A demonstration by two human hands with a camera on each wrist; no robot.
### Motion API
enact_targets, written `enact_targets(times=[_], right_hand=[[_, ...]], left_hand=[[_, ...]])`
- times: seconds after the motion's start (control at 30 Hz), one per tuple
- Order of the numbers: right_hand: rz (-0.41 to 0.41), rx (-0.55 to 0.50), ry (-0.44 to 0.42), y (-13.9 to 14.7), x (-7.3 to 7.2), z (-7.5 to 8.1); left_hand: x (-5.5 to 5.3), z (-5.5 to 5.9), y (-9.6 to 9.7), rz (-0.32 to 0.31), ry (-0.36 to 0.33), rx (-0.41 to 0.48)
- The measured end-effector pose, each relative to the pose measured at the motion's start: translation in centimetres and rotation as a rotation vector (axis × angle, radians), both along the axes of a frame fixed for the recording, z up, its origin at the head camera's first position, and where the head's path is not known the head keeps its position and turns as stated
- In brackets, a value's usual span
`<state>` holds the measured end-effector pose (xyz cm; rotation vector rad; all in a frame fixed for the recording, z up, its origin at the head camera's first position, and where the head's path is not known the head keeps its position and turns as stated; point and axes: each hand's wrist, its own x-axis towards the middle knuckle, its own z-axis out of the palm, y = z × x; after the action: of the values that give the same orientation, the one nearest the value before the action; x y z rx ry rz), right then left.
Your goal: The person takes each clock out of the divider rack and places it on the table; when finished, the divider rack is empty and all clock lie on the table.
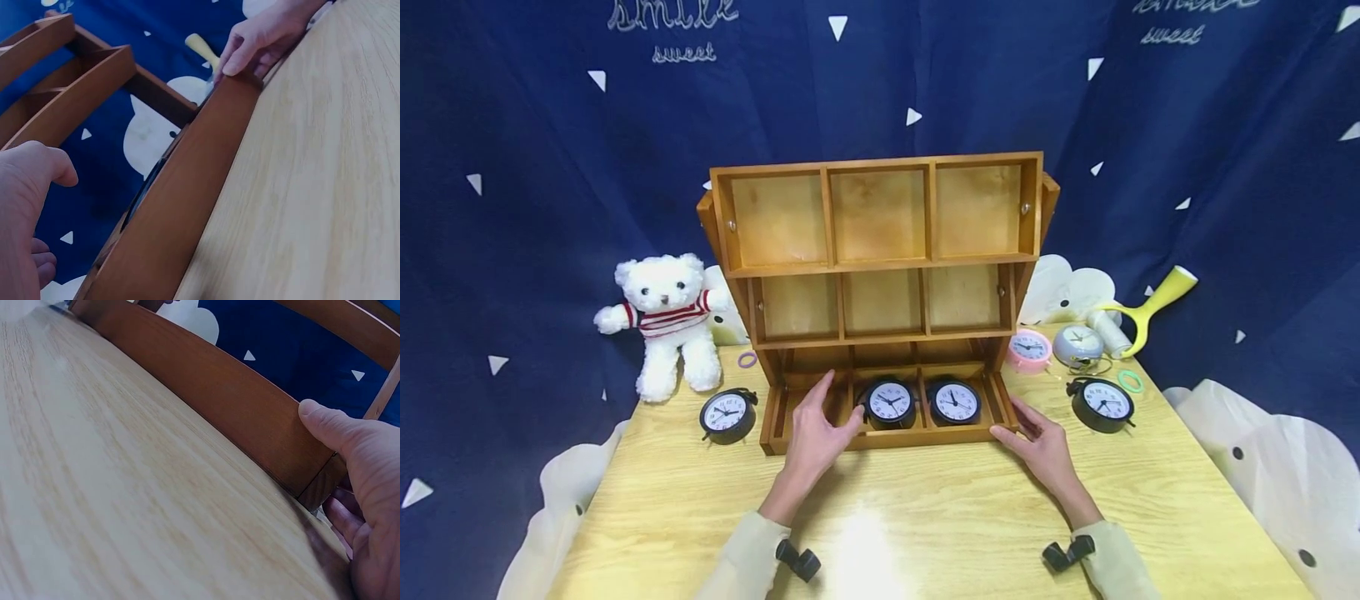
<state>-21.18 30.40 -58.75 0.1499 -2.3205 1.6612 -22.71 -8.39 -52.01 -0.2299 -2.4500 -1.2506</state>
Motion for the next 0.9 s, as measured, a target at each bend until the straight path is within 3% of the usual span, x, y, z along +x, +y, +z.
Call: enact_targets(times=[0.43, 0.9], right_hand=[[0.001, 0.001, -0.011, 0.4, 0.2, -0.4], [0.006, -0.012, -0.001, 0.0, 0.0, 0.0]], left_hand=[[-0.9, -0.4, 3.1, -0.118, -0.075, -0.074], [-1.2, 0.0, 6.3, 0.001, -0.161, -0.320]])
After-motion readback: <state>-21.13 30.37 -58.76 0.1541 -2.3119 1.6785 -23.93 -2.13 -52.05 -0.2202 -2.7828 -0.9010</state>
